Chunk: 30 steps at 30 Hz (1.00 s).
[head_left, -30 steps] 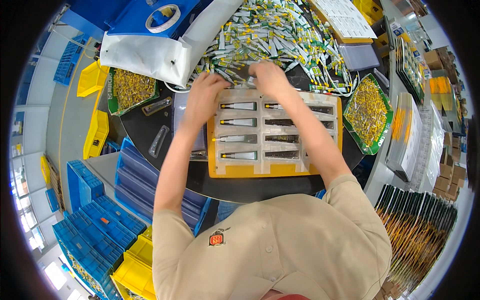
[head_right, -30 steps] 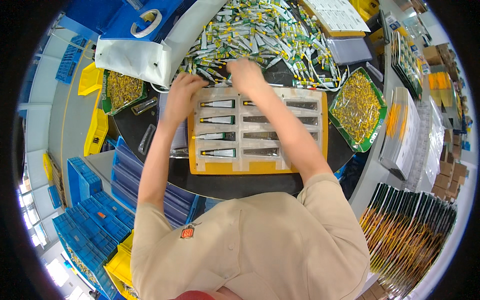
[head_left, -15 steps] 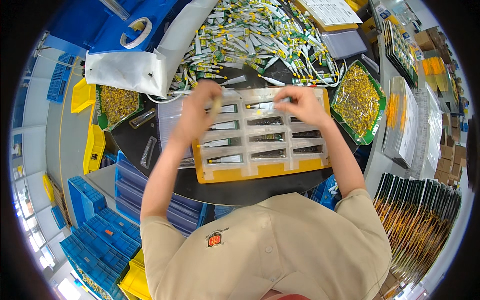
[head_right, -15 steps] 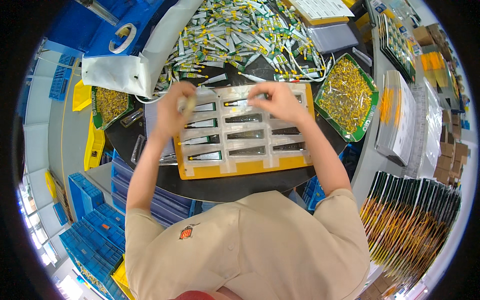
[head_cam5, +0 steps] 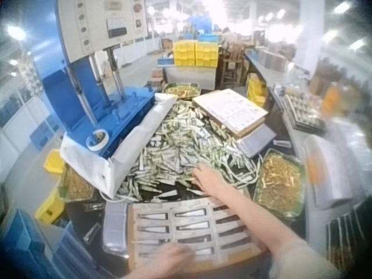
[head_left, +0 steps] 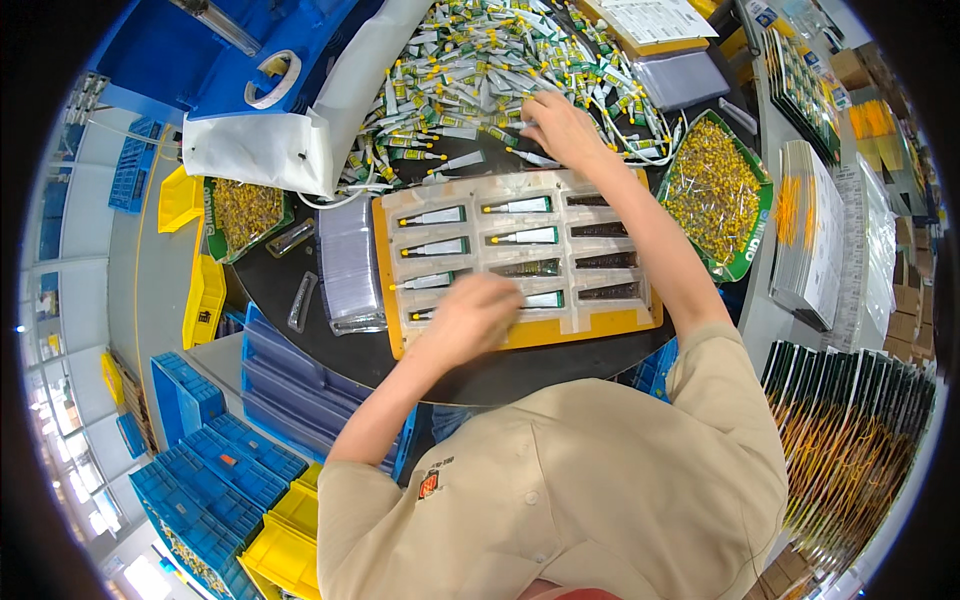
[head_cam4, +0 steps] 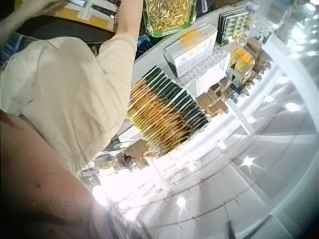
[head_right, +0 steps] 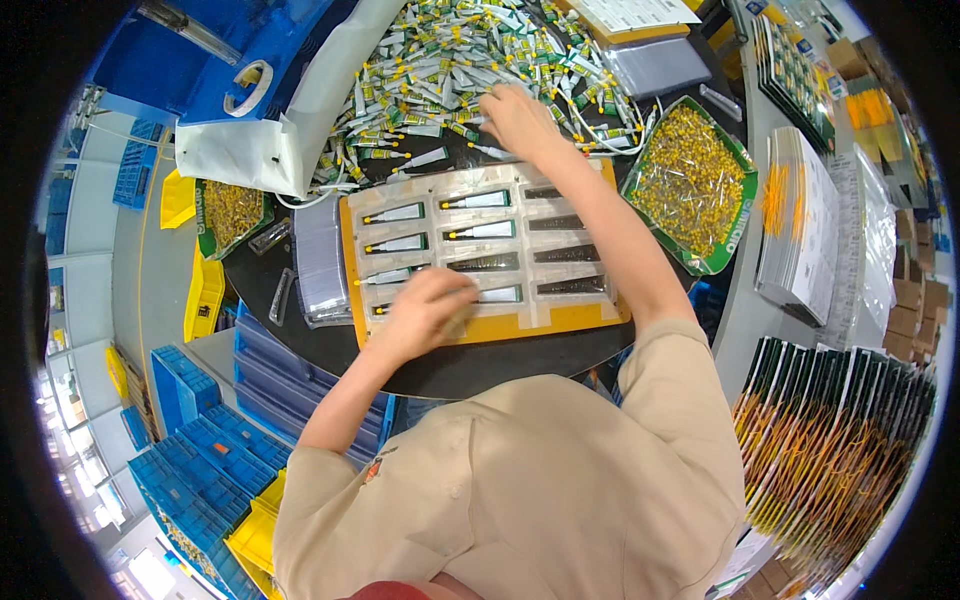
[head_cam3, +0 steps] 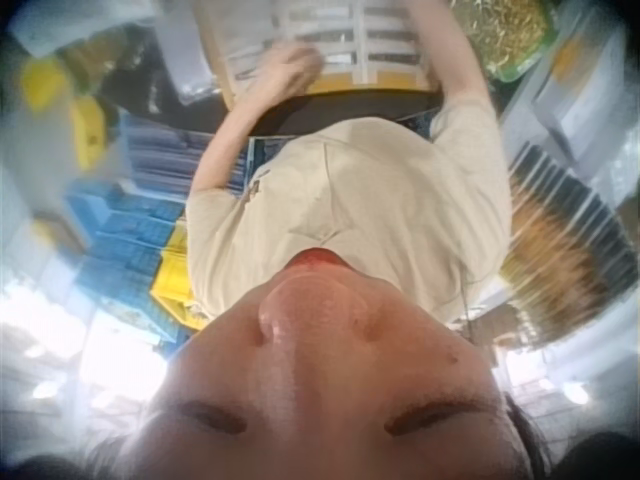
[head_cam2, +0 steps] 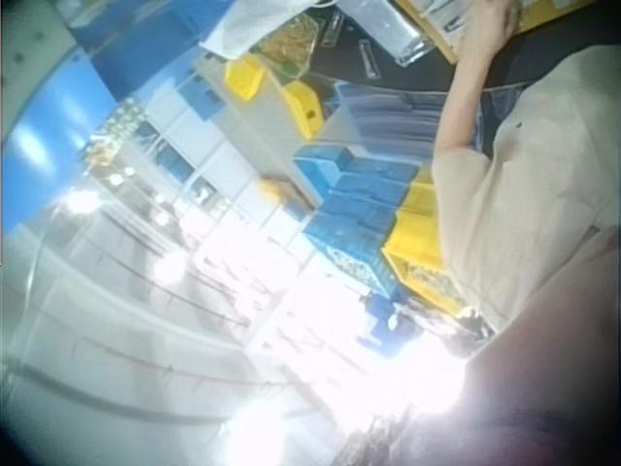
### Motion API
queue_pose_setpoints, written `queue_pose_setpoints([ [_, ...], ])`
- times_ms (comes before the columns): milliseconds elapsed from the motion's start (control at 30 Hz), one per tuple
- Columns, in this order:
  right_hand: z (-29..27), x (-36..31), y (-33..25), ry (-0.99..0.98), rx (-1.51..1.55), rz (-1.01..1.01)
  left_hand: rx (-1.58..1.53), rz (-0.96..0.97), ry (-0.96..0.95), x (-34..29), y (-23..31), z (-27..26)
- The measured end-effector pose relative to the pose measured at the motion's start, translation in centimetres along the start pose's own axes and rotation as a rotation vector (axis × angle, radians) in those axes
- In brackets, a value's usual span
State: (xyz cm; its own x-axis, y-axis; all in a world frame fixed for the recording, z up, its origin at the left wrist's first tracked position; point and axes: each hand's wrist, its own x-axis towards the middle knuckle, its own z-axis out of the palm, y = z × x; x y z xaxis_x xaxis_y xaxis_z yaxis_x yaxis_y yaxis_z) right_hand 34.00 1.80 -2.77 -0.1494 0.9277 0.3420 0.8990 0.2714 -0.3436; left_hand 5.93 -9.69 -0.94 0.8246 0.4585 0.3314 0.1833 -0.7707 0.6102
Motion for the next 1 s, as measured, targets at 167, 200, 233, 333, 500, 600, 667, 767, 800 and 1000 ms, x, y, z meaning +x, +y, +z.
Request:
queue_pose_setpoints([
  [167, -4.4, -8.3, -5.8, -0.251, 0.392, -0.06, 0.156, -0.573, 0.164, -3.7, -2.5, -4.9],
  [200, -4.5, -9.4, -6.9, -0.303, 0.375, -0.052, 0.162, -0.507, 0.151, -4.1, -2.8, -5.0],
  [233, -4.4, -10.1, -7.6, -0.357, 0.373, -0.092, 0.171, -0.481, 0.14, -4.3, -3.2, -5.1],
  [333, -3.6, -10.2, -8.3, -0.402, 0.422, -0.12, 0.178, -0.428, 0.152, -4.2, -3.7, -4.4],
  [500, -1.3, -4.6, -3.8, -0.042, 0.341, 0.039, 0.103, -0.389, 0.107, -3.5, -3.0, -4.0],
  [600, 0.1, -0.4, -0.1, -0.437, -0.009, 0.185, 0.149, -0.38, 0.156, -1.5, -3.8, -4.4],
  [667, 0.1, 1.1, 1.0, -0.447, 0.178, 0.158, 0.195, -0.368, 0.233, 1.3, -5.8, -4.0],
  [767, -2.3, 0.3, 1.5, -0.293, 0.336, 0.202, 0.358, -0.314, 0.273, 7.6, -11.2, -3.5],
  [800, -3.9, -0.9, 1.7, -0.26, 0.311, 0.158, 0.383, -0.387, 0.142, 9.1, -12.7, -3.2],
  [1000, -8.8, -8.4, 1.7, -0.45, 0.299, 0.156, 0.3, -0.461, -0.027, 12.3, -14.0, -3.2],
])
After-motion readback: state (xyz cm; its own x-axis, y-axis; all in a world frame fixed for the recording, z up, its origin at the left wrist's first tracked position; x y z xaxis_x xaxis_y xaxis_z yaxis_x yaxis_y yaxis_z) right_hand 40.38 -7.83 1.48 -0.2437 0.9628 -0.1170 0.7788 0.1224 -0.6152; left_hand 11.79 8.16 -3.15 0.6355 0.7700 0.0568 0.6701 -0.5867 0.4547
